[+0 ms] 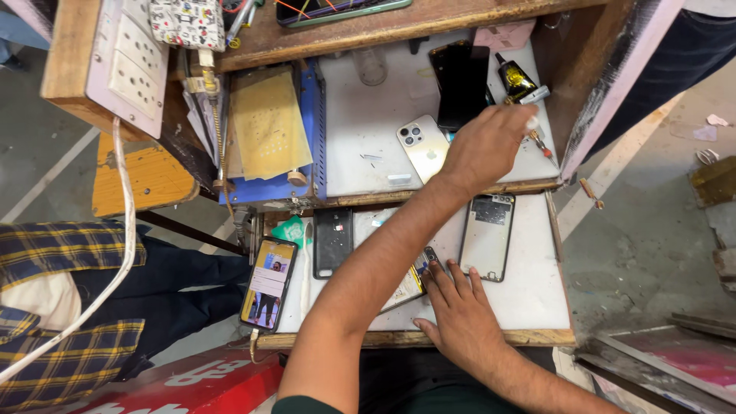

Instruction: The person works at a cluttered repair bench, handling several disassembled smartphones. They peel protective film from a phone back cover, separate a screen assembly from a chassis, and use a red-handled screwdriver on internal components. The person also picks up and places multiple phone bodies and a toothbrush on the work surface.

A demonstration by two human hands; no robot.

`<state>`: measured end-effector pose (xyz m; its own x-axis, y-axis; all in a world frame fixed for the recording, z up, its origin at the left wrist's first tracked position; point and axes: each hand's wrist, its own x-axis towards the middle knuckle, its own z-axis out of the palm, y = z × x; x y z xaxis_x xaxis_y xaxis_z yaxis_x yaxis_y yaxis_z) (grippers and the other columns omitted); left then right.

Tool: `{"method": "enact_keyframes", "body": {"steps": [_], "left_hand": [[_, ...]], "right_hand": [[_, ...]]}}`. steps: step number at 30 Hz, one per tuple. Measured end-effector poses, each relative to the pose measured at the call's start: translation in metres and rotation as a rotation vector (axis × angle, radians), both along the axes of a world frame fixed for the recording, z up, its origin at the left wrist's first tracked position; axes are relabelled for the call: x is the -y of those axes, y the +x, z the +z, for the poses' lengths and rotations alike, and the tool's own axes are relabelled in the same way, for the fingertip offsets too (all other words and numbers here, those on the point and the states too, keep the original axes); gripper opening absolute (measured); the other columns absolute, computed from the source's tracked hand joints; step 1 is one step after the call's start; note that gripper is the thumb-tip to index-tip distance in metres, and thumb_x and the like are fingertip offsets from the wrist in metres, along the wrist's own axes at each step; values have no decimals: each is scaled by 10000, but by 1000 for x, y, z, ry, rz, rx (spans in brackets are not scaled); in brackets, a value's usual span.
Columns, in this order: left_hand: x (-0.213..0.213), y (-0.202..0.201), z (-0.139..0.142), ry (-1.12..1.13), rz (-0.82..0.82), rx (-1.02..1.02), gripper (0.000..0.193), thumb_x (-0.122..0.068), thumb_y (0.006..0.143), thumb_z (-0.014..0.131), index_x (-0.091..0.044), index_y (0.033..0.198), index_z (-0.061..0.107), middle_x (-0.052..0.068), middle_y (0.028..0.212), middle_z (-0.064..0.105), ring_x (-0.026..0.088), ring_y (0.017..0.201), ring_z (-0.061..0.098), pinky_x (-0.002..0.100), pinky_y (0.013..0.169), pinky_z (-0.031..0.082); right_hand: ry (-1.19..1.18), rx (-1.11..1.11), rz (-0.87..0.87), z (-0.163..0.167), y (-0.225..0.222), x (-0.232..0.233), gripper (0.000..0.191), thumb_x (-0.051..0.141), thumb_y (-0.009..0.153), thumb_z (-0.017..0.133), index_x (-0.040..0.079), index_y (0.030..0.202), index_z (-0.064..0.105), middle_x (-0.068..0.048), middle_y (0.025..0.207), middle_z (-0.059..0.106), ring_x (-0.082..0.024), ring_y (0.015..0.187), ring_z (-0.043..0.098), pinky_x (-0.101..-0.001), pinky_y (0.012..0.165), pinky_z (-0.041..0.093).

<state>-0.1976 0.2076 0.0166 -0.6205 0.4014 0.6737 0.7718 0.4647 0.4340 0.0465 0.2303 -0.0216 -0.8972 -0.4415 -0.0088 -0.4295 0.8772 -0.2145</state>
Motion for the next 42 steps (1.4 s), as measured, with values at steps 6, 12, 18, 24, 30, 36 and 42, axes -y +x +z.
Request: {"method": "enact_keyframes", "body": {"steps": [6, 12, 18, 24, 30, 36, 42], "left_hand": [[74, 34, -3, 802, -75, 650, 279, -242, 1171, 418, -78, 1381, 332, 118, 1144, 646, 185, 939, 682, 341, 687, 573], [216, 151, -11, 637, 230, 610, 312, -144, 1145, 464, -18, 1387, 314, 108, 960, 639, 140, 819, 651, 287, 692, 570], [244, 239, -24, 117, 561, 691, 293, -147, 1036, 587, -9, 1293, 560, 190, 978, 702, 295, 853, 708, 381, 716, 574], [205, 266, -47, -123, 609, 700, 277, -195, 981, 630, -37, 1209, 625, 203, 1048, 705, 423, 854, 703, 503, 693, 571], [224, 253, -43, -120, 745, 663, 349, -261, 991, 680, -39, 1253, 617, 174, 1053, 702, 371, 863, 738, 464, 688, 597], [233, 209, -38, -216, 847, 591, 646, -405, 821, 825, -20, 1273, 571, 284, 1336, 548, 405, 854, 730, 436, 632, 625], [244, 198, -44, -285, 721, 622, 680, -304, 775, 842, -73, 1339, 540, 245, 1454, 506, 391, 908, 742, 440, 696, 628]], "right_hand": [[27, 28, 9, 5, -3, -1, 795, 513, 856, 631, 39, 1472, 462, -177, 1580, 377, -409, 1484, 281, -644, 1138, 242], [24, 15, 49, 2, -9, -2, 757, 499, 872, 618, 6, 1434, 499, -199, 1524, 451, -377, 1404, 374, -621, 1143, 269], [-6, -11, 84, 7, -18, 0, 639, 453, 887, 642, -35, 1295, 574, -226, 1390, 544, -368, 1325, 495, -534, 1145, 357], [-40, 1, 55, 17, -19, 7, 610, 410, 847, 694, -24, 1267, 610, -208, 1361, 574, -335, 1296, 536, -538, 1126, 406], [2, 4, 62, 16, -15, 10, 629, 419, 851, 696, -20, 1292, 609, -193, 1362, 579, -319, 1283, 561, -556, 1126, 421], [63, 14, 43, 12, -12, 12, 685, 447, 844, 684, -6, 1344, 566, -195, 1413, 546, -319, 1332, 525, -564, 1142, 391], [44, 33, 21, 4, -9, 7, 676, 435, 857, 669, 17, 1374, 546, -181, 1460, 509, -301, 1368, 492, -577, 1161, 357]]}}
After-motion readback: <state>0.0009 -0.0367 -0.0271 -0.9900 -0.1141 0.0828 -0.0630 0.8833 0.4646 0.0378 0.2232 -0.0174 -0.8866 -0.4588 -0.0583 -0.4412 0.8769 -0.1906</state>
